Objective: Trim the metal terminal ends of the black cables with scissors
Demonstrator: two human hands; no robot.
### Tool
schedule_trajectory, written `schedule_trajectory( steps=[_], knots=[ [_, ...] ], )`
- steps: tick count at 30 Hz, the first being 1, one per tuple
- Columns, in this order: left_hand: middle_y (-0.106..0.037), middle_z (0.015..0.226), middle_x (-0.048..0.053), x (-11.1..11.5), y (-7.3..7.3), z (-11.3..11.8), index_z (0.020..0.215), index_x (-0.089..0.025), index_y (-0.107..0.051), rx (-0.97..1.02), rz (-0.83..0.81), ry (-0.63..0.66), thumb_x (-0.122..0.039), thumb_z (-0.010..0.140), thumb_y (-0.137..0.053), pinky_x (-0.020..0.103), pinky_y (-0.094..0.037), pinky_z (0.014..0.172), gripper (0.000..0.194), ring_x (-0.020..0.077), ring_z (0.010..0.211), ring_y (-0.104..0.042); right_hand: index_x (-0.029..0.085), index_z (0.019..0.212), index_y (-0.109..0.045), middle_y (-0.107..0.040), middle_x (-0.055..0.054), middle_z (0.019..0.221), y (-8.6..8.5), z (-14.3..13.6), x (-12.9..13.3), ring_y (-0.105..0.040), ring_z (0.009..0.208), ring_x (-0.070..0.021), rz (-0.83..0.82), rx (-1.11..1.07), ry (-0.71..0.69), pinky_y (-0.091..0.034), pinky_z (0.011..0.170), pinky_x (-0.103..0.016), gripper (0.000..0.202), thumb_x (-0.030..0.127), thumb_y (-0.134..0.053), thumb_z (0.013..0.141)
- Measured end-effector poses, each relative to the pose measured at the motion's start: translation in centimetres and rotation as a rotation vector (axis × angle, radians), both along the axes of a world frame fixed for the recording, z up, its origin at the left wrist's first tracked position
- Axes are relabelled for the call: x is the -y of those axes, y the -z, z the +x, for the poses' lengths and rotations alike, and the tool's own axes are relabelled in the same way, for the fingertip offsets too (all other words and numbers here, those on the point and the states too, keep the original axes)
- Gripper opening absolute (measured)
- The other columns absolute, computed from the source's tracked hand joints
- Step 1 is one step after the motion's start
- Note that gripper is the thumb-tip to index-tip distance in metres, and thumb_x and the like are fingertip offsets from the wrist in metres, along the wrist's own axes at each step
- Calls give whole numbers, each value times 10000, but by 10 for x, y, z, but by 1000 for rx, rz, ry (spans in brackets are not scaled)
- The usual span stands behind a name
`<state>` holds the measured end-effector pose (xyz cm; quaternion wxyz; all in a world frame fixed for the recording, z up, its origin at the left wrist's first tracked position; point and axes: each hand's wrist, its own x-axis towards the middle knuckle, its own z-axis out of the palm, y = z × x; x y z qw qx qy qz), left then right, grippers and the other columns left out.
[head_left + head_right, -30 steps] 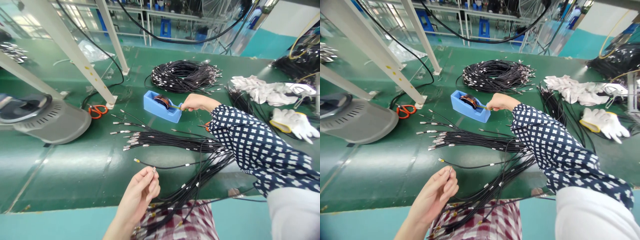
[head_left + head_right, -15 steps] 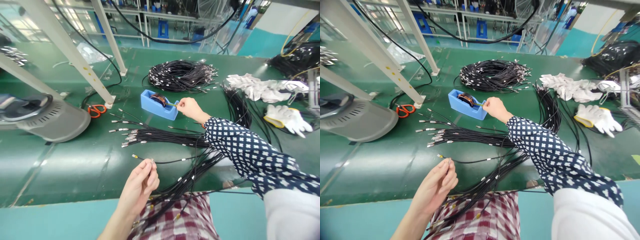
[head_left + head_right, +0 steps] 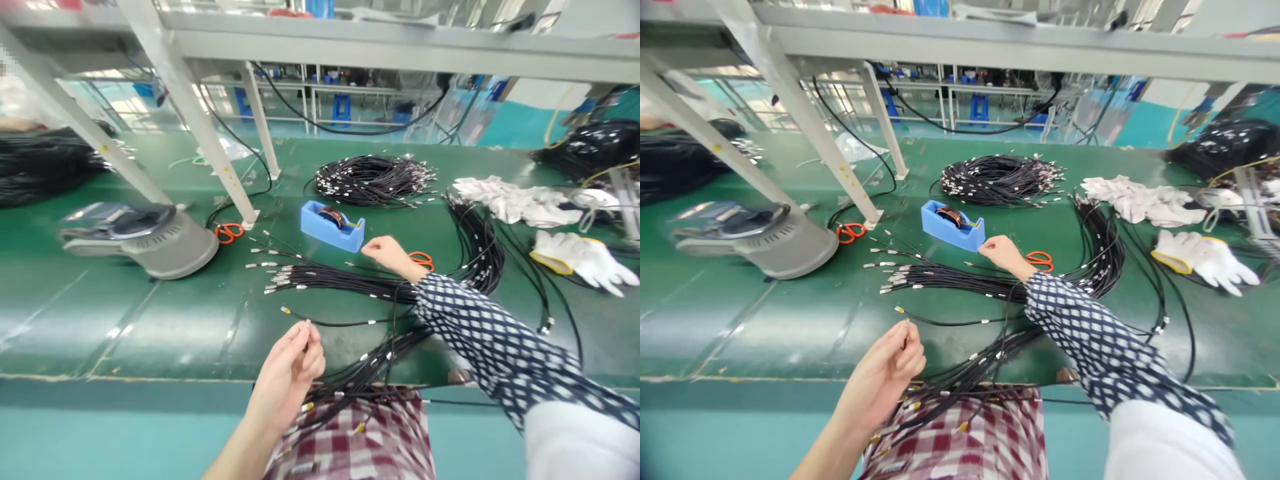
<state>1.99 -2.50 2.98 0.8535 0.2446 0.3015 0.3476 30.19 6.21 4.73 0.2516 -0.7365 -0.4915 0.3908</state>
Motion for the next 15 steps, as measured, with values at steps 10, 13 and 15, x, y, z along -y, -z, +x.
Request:
schedule_trajectory(
  steps=[10, 13, 15],
  knots=[
    [-389, 600, -76, -9, -2, 13, 954, -132, -694, -280, 257, -55, -356, 777, -793, 206, -216, 494, 303, 26, 481, -266, 121, 932, -739, -483, 48, 526, -20, -65, 92, -400, 487, -69, -33, -596, -332, -303, 504, -234, 448, 536, -590, 853],
    [-408, 604, -64, -7, -1, 12, 982, -141, -714, -467, 427, -93, -318, 796, -765, 200, -284, 524, 262, 53, 533, -343, 113, 917, -731, -471, 57, 503, -18, -72, 93, -389, 472, -68, -56, -624, -356, -282, 495, -233, 397, 479, -585, 868],
    [-379, 572, -72, -4, -1, 11, 936, -136, -718, -584, 525, -141, -282, 796, -748, 194, -295, 527, 204, 60, 536, -342, 114, 913, -728, -461, 61, 493, -18, -74, 91, -382, 469, -70, -68, -591, -370, -278, 494, -232, 379, 455, -565, 881]
  ],
)
